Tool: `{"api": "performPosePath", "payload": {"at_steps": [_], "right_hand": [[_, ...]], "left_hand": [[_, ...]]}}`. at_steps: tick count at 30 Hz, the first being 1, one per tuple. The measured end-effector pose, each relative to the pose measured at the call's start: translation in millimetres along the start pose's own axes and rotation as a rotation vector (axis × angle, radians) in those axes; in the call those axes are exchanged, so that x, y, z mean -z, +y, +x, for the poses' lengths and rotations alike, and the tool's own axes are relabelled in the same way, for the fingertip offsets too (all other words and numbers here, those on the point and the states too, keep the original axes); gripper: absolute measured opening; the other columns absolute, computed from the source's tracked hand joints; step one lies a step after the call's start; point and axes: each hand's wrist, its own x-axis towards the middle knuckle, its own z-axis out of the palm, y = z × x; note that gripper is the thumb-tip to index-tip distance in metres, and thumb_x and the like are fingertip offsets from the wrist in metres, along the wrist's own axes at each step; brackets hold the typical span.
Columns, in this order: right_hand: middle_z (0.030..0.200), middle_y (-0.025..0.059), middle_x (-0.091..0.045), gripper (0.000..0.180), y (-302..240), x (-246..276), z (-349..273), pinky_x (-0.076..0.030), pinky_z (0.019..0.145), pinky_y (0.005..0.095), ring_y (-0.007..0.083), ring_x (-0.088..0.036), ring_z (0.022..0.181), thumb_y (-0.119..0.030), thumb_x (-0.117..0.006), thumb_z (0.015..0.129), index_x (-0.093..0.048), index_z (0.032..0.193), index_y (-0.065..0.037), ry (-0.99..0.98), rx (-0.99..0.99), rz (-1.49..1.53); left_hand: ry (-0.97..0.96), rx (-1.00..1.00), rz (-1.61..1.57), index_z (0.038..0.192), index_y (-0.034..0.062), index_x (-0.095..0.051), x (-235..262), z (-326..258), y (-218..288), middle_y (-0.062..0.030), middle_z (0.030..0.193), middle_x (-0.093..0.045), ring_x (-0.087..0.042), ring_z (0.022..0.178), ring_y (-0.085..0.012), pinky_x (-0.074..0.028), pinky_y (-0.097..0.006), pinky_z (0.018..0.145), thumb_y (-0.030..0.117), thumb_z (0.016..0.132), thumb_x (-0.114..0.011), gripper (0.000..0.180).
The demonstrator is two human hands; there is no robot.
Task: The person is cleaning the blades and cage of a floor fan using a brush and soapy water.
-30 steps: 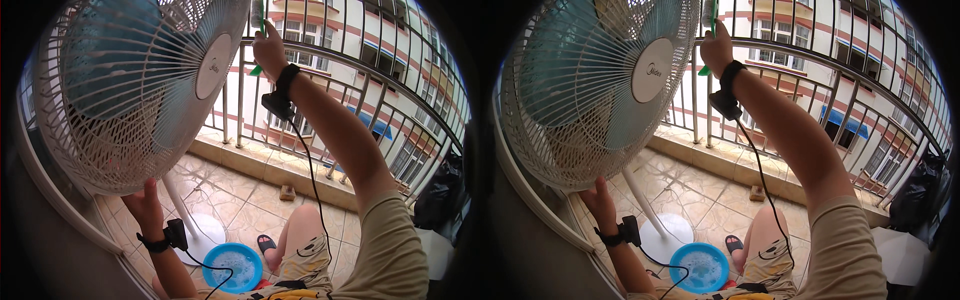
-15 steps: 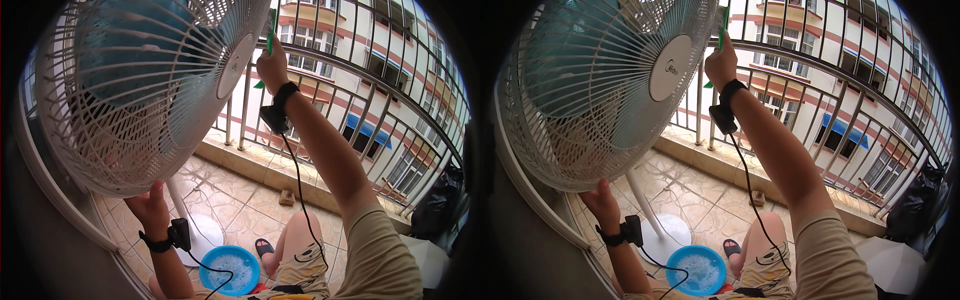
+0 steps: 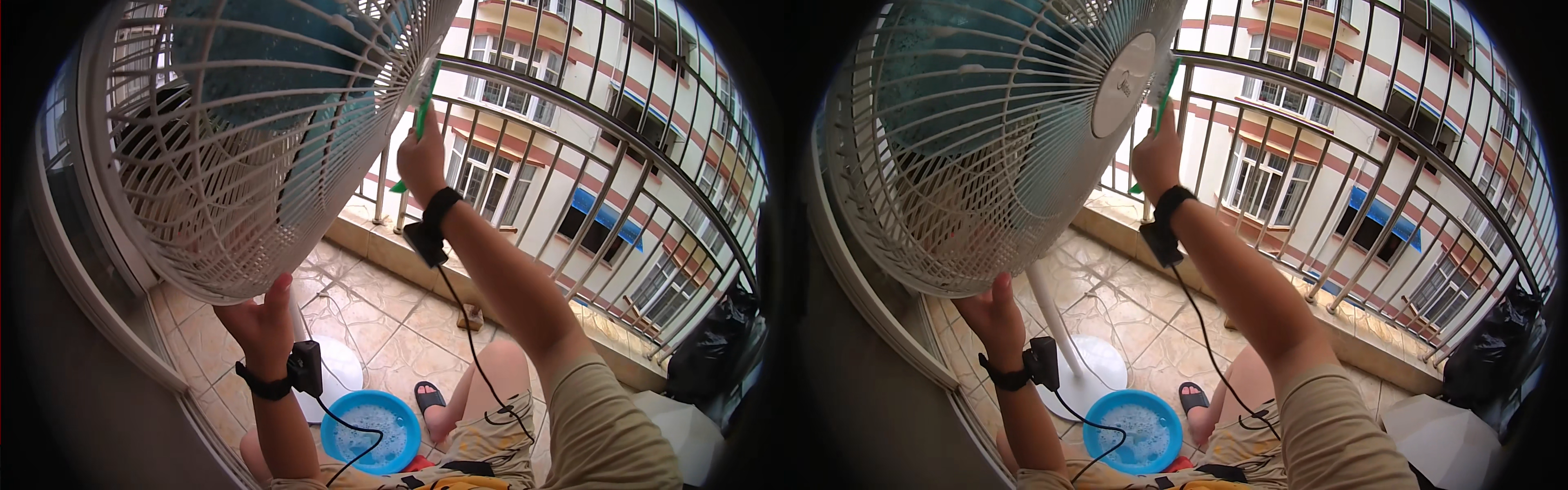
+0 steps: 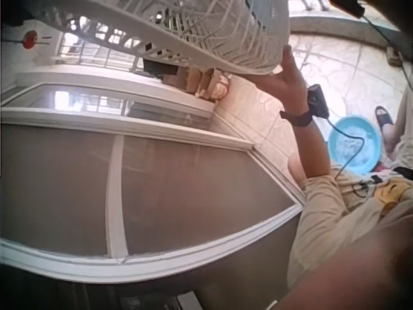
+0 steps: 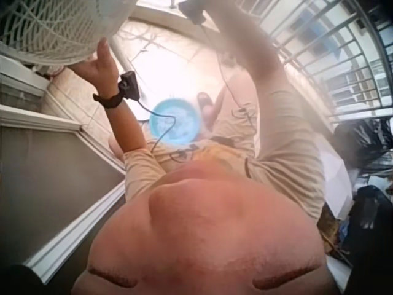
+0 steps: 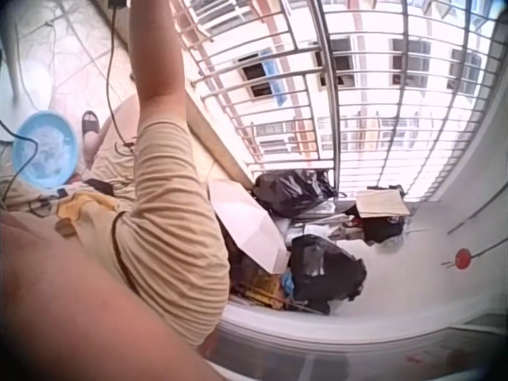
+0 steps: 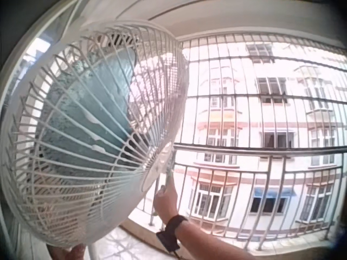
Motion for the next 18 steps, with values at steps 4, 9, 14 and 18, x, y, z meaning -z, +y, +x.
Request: {"api": "performPosePath", "payload": {"at_steps": [4, 9, 14, 18], "right_hand": [[0.132, 0.0328, -0.057, 0.067, -20, 1, -29, -0.051, 0.093, 0.0491, 0.0471, -0.062, 0.111, 0.006, -0.041, 0.095, -0.022, 0.158, -0.005, -0.073, -0.085, 0.107], [0.132, 0.0346, -0.056, 0.067, -50, 8, -67, -0.049, 0.093, 0.0456, 0.0466, -0.062, 0.111, -0.001, -0.046, 0.097, -0.022, 0.159, -0.005, -0.238, -0.279, 0.206], [0.108, 0.0326, -0.065, 0.072, -43, 13, -101, -0.053, 0.085, 0.0468, 0.0439, -0.068, 0.093, 0.003, -0.043, 0.097, -0.013, 0.161, -0.008, -0.242, -0.19, 0.189], [0.086, 0.0295, -0.064, 0.072, -58, 21, -142, -0.049, 0.07, 0.036, 0.038, -0.065, 0.07, 0.003, -0.042, 0.098, -0.012, 0.161, -0.011, -0.378, -0.266, 0.263]], "left_hand": [[0.017, -0.062, 0.084, 0.157, -0.004, -0.013, -3, 0, -6, -0.0236, 0.156, -0.034, -0.043, 0.139, -0.0302, -0.033, -0.045, 0.116, 0.023, 0.089, -0.08, 0.099], [0.0, -0.033, 0.126, 0.157, -0.0046, -0.014, 3, -2, -4, -0.0237, 0.155, -0.035, -0.044, 0.137, -0.0296, -0.035, -0.045, 0.115, 0.023, 0.089, -0.079, 0.098], [0.057, -0.073, 0.073, 0.154, -0.0056, -0.019, -13, -3, 1, -0.0232, 0.152, -0.039, -0.048, 0.133, -0.0291, -0.037, -0.046, 0.114, 0.021, 0.09, -0.079, 0.091], [0.013, -0.037, 0.093, 0.154, -0.0051, -0.018, -4, -3, 1, -0.023, 0.154, -0.038, -0.047, 0.134, -0.0293, -0.036, -0.046, 0.115, 0.02, 0.09, -0.078, 0.091]]}}
